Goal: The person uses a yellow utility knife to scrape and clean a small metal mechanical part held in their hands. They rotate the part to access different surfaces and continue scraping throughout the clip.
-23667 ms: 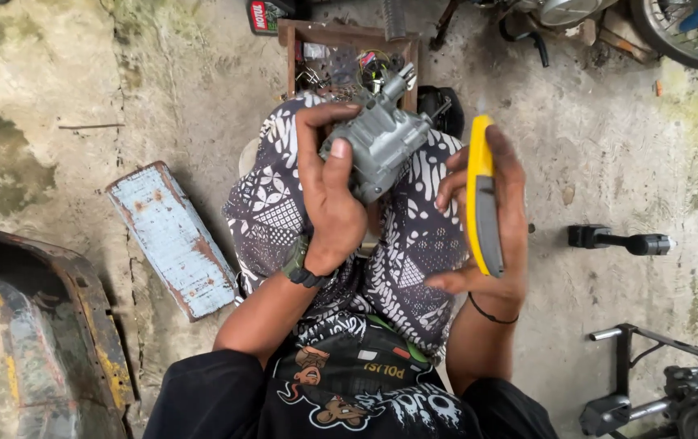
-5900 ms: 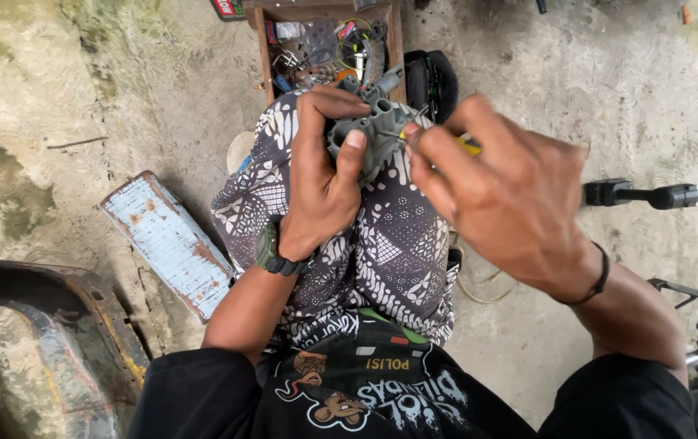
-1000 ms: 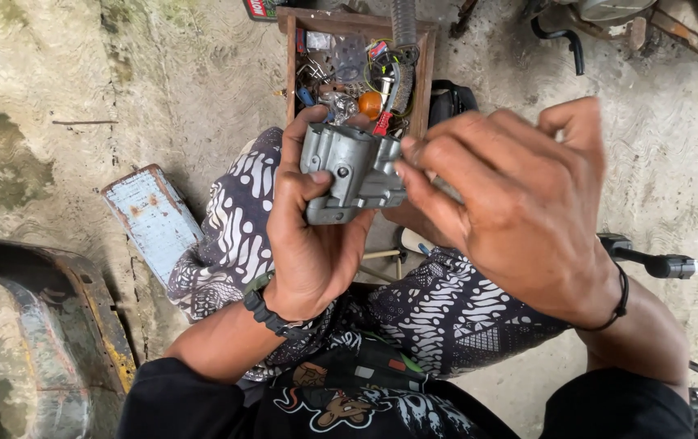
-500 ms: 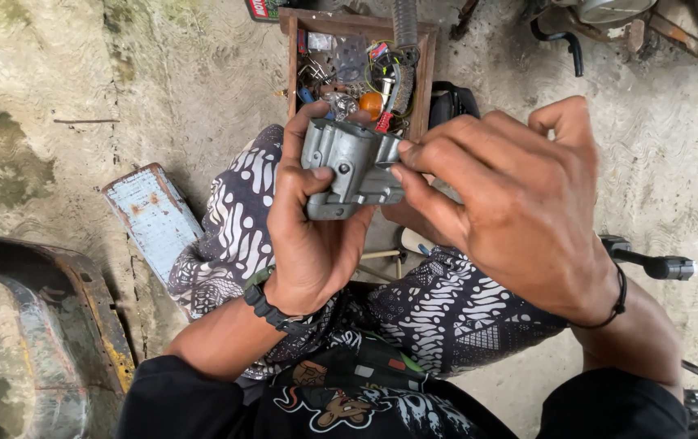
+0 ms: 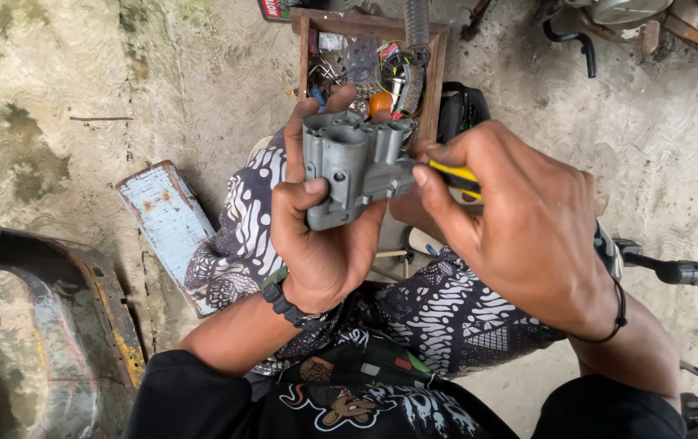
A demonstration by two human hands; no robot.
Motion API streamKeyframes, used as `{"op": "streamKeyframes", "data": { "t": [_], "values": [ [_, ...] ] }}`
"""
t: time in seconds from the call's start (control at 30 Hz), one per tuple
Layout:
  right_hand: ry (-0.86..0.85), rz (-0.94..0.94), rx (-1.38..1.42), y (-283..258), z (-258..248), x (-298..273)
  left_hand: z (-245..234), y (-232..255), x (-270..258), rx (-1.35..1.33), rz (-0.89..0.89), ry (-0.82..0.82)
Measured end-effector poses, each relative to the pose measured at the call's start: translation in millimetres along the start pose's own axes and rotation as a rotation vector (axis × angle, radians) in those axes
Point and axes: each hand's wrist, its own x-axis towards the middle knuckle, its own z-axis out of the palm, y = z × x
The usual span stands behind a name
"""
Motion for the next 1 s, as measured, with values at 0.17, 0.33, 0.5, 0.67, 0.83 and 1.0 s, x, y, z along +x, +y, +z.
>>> {"op": "streamKeyframes", "data": {
  "t": [0.17,0.33,0.5,0.67,0.83,1.0],
  "values": [
    [-0.09,0.212,0.197,-2,0,7,-1,-5,0,-0.075,0.037,-0.06],
    [-0.157,0.111,0.251,0,4,7,-2,-5,3,-0.089,0.032,-0.088],
    [0.061,-0.107,0.163,9,9,4,2,-5,4,-0.084,-0.007,-0.074],
    [0.189,-0.206,0.196,18,7,-3,23,3,6,-0.009,-0.156,-0.054],
    [0.194,-0.191,0.17,35,4,-11,24,11,4,0.385,-0.115,-0.14],
    [0.124,-0.157,0.154,32,-4,-10,22,12,0,0.182,-0.25,-0.125]
  ]
}}
